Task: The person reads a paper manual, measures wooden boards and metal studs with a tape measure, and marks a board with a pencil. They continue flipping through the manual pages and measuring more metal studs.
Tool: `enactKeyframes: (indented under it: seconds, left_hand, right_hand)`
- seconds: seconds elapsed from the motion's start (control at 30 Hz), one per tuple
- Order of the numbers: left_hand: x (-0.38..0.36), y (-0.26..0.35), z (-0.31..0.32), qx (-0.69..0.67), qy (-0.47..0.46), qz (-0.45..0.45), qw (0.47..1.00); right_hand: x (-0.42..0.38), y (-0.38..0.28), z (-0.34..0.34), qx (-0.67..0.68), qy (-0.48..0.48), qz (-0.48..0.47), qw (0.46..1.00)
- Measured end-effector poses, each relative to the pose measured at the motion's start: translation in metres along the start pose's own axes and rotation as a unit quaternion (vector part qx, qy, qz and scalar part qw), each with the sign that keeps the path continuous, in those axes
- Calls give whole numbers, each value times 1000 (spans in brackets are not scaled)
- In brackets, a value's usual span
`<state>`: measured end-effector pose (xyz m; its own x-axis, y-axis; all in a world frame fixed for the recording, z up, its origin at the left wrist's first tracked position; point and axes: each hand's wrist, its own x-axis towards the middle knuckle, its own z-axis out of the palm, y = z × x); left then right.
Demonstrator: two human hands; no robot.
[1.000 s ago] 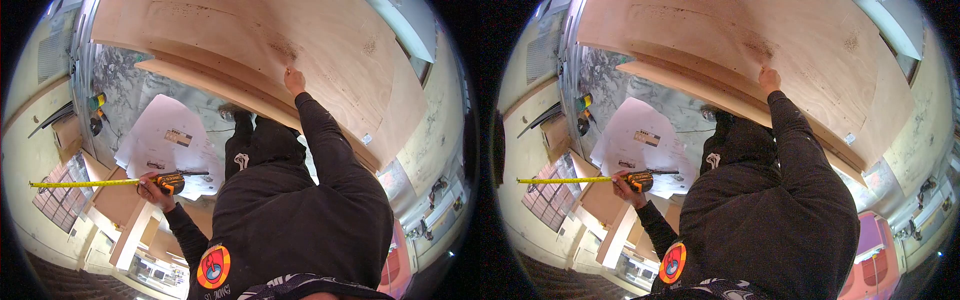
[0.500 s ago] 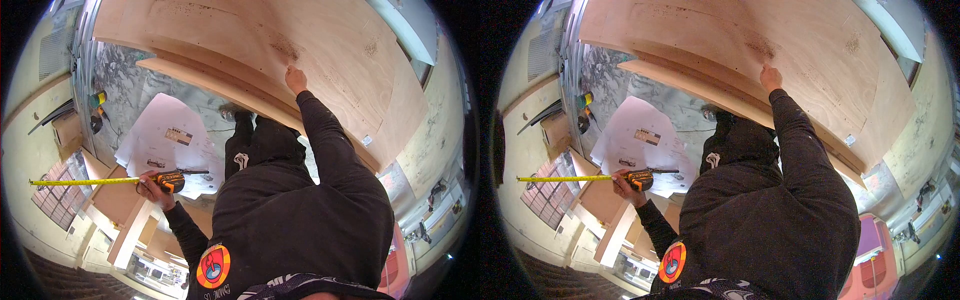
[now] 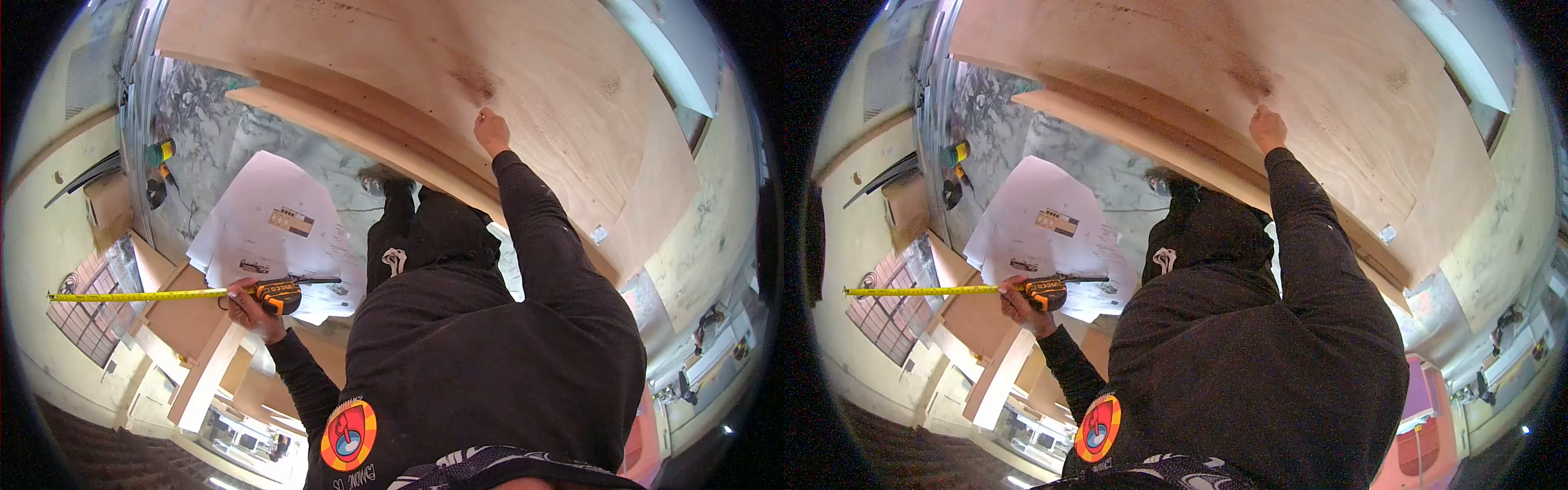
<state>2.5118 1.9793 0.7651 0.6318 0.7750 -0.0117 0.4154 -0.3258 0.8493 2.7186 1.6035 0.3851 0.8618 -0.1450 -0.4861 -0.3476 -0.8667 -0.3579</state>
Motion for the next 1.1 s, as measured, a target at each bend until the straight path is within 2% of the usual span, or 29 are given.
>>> enactKeyframes:
  seconds: [0.23, 0.33, 0.5, 0.63, 0.7, 0.8, 1.03, 1.1]
  left_hand:
    - [0, -5, -6, 12, 1, -10, 1000]
    - [-3, -9, -7, 20, 8, 1, 1000]
    - [-16, -15, -7, 34, -1, 3, 999]
    - [-29, -17, -1, 17, 7, -1, 1000]
    - [-34, -22, 2, 29, 17, 6, 999]
    - [-35, -23, 4, 39, 17, 2, 999]
    - [-29, -23, 10, 34, 10, 4, 999]
    - [-31, -22, 11, 30, 6, -1, 1000]
  right_hand:
    - [-3, -4, 10, -48, -6, -71, 996]
    - [-7, -4, 10, -49, -41, -33, 997]
    - [-5, 13, 10, -6, 37, -13, 999]
    - [-9, 23, 9, -18, 24, -21, 999]
    - [-10, 26, 7, 12, 41, 44, 998]
    - [-4, 30, 21, -21, 29, -1, 999]
    - [-5, 29, 20, -23, 12, 1, 1000]
    - [-1, 32, 17, -1, 58, 75, 996]
